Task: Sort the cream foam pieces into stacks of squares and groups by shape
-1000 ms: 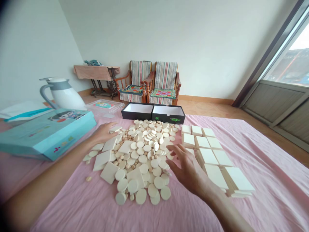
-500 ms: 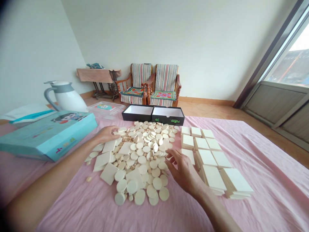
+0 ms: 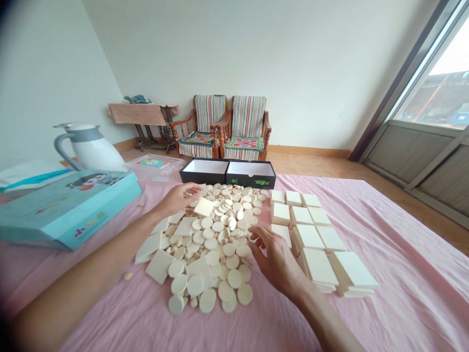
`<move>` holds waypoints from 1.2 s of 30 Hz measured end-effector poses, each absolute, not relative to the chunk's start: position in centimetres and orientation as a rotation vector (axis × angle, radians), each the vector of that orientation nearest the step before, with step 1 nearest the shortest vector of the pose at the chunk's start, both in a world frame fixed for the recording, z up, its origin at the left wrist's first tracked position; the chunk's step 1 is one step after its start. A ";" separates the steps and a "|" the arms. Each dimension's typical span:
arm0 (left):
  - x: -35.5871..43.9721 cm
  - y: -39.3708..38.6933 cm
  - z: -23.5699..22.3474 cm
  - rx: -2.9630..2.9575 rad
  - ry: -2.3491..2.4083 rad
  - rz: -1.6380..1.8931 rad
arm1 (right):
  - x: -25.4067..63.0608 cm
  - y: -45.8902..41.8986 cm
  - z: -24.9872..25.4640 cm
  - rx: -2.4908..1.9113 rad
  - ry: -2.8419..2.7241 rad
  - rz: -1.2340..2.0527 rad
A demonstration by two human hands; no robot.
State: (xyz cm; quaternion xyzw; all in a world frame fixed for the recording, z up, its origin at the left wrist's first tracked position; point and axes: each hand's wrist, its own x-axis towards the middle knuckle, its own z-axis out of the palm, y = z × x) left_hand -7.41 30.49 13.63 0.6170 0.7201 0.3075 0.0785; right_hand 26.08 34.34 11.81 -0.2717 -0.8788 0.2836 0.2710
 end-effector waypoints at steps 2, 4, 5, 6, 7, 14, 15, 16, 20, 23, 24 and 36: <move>-7.1 31.5 13.3 1.833 2.271 0.826 | 26.2 34.4 11.8 -0.741 -2.364 0.771; -7.2 32.4 12.7 1.808 2.343 0.732 | 26.2 34.4 11.7 -0.758 -2.358 0.769; -7.3 32.8 12.4 1.794 2.375 0.689 | 26.3 34.4 11.6 -0.765 -2.356 0.767; -7.4 33.1 12.0 1.777 2.403 0.654 | 26.3 34.5 11.5 -0.768 -2.356 0.766; -7.4 33.5 11.7 1.759 2.426 0.627 | 26.3 34.5 11.5 -0.766 -2.357 0.767; -6.7 35.3 10.9 1.612 2.452 0.640 | 26.4 34.4 11.4 -0.733 -2.354 0.790; -6.5 35.4 11.0 1.620 2.410 0.673 | 26.4 34.4 11.4 -0.731 -2.353 0.790; -6.1 35.4 11.2 1.639 2.358 0.712 | 26.4 34.4 11.4 -0.729 -2.353 0.789; -4.3 34.7 12.1 1.714 2.157 0.909 | 26.4 34.4 11.3 -0.736 -2.359 0.764; -2.7 34.1 13.1 1.681 2.085 1.104 | 26.2 34.4 11.3 -0.738 -2.350 0.726; -2.0 33.8 13.4 1.648 2.068 1.175 | 26.2 34.3 11.3 -0.735 -2.341 0.708; 9.6 27.1 12.9 1.102 1.381 1.366 | 25.4 32.0 12.7 -0.665 -2.331 0.289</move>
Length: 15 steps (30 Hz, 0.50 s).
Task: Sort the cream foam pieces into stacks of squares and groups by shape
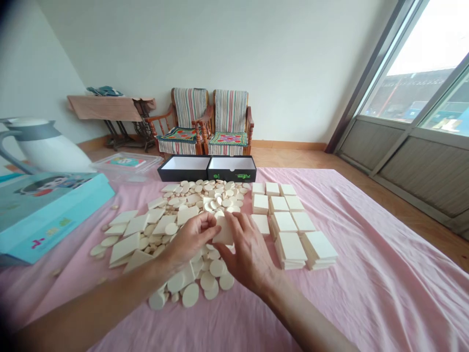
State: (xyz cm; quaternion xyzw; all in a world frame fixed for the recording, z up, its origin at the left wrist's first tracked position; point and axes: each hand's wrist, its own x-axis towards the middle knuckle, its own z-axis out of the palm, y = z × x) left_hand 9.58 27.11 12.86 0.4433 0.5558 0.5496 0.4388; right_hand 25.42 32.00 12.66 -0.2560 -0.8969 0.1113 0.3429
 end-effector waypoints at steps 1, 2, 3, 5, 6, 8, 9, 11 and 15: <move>10.0 26.6 12.7 1.080 1.377 1.362 | 25.6 31.6 12.7 -0.664 -2.358 0.299; 10.3 26.2 12.6 1.049 1.374 1.361 | 25.8 31.2 12.7 -0.661 -2.385 0.299; 10.5 25.9 12.5 1.022 1.374 1.359 | 26.0 30.8 12.7 -0.651 -2.412 0.291; 10.7 25.2 12.5 1.029 1.372 1.335 | 26.6 30.3 12.8 -0.617 -2.462 0.274; 10.7 24.9 12.5 1.064 1.375 1.319 | 27.1 30.3 12.9 -0.609 -2.476 0.266; 10.5 24.2 12.5 1.174 1.407 1.296 | 28.2 30.7 13.2 -0.630 -2.477 0.253; 10.2 23.9 12.6 1.238 1.441 1.300 | 29.0 31.1 13.5 -0.667 -2.464 0.243; 9.6 23.3 12.5 1.357 1.520 1.336 | 30.5 32.1 14.0 -0.774 -2.435 0.188; 8.1 22.8 12.2 1.431 1.587 1.432 | 32.7 33.3 14.6 -0.907 -2.524 0.002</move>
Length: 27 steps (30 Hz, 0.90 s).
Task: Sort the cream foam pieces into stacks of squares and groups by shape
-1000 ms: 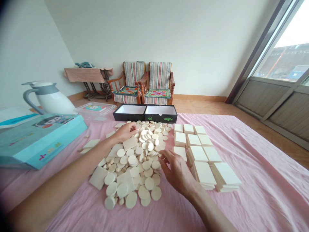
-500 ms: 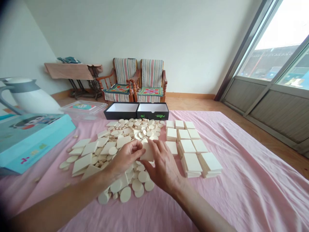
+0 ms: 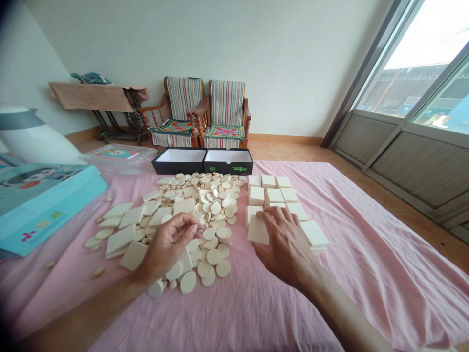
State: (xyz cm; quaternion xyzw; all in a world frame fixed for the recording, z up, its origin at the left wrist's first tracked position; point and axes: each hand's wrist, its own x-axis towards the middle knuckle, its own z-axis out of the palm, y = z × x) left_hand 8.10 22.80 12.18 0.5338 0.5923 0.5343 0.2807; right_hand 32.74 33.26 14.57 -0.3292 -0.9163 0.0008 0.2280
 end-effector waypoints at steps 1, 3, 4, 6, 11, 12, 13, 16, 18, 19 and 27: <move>7.8 22.8 12.1 1.421 1.595 1.457 | 33.0 33.3 14.5 -0.901 -2.581 -0.014; 7.5 23.0 12.1 1.403 1.608 1.494 | 33.1 33.0 14.1 -0.876 -2.691 0.003; 7.4 23.1 12.1 1.397 1.618 1.506 | 33.1 32.9 13.8 -0.862 -2.730 0.019; 7.3 23.2 12.2 1.397 1.643 1.528 | 32.9 32.8 13.3 -0.850 -2.767 0.036; 6.2 23.2 12.7 1.469 1.710 1.564 | 32.7 33.0 12.8 -0.864 -2.746 0.071; 5.7 23.3 13.0 1.497 1.747 1.556 | 32.8 33.0 12.8 -0.861 -2.725 0.082; 5.0 23.4 13.3 1.528 1.797 1.539 | 32.8 32.9 12.8 -0.853 -2.694 0.090; 2.2 23.5 14.5 1.618 1.975 1.417 | 33.2 32.6 12.5 -0.830 -2.537 0.108; 0.4 23.4 15.1 1.693 2.057 1.236 | 33.6 32.5 12.3 -0.838 -2.405 0.133; -0.4 23.3 15.2 1.743 2.072 1.111 | 33.8 32.6 12.2 -0.841 -2.341 0.149; -1.1 24.4 13.5 2.022 2.150 0.728 | 33.2 33.5 11.5 -0.803 -2.072 0.039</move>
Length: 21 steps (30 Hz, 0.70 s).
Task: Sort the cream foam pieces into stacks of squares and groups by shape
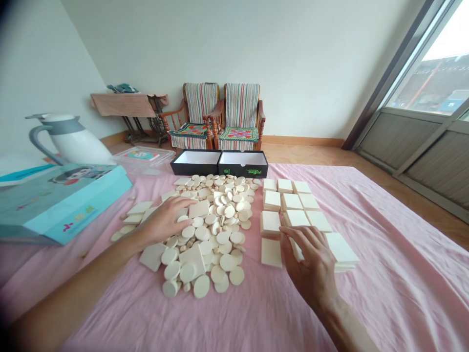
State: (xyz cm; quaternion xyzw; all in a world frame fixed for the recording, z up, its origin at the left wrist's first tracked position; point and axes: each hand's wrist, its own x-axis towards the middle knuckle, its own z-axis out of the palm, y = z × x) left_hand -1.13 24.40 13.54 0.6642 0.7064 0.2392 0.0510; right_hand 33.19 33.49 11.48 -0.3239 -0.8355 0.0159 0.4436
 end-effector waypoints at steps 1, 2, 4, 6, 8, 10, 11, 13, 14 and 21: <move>-1.1 24.8 13.4 2.037 2.154 0.708 | 33.0 33.5 11.4 -0.797 -2.065 0.032; -1.1 25.1 13.3 2.043 2.152 0.688 | 32.9 33.6 11.2 -0.792 -2.066 0.030; -1.2 25.7 13.3 2.044 2.138 0.668 | 32.7 33.6 11.0 -0.779 -2.089 0.039; -1.0 25.9 13.5 2.050 2.138 0.702 | 32.6 33.5 11.1 -0.756 -2.114 0.042; -0.3 25.8 13.8 2.054 2.152 0.788 | 32.5 33.1 11.3 -0.729 -2.152 0.062; 1.0 25.4 14.2 2.011 2.086 0.895 | 32.1 32.5 11.7 -0.700 -2.211 0.126; 1.8 25.2 14.4 1.966 1.993 0.944 | 31.7 32.1 11.9 -0.688 -2.238 0.180; 3.7 24.7 14.7 1.831 1.696 1.011 | 30.9 31.4 12.3 -0.659 -2.289 0.311; 4.6 24.5 14.8 1.751 1.536 1.018 | 30.5 31.0 12.5 -0.636 -2.318 0.374; 7.8 24.0 14.1 1.446 1.032 0.847 | 29.3 29.2 14.1 -0.422 -2.571 0.685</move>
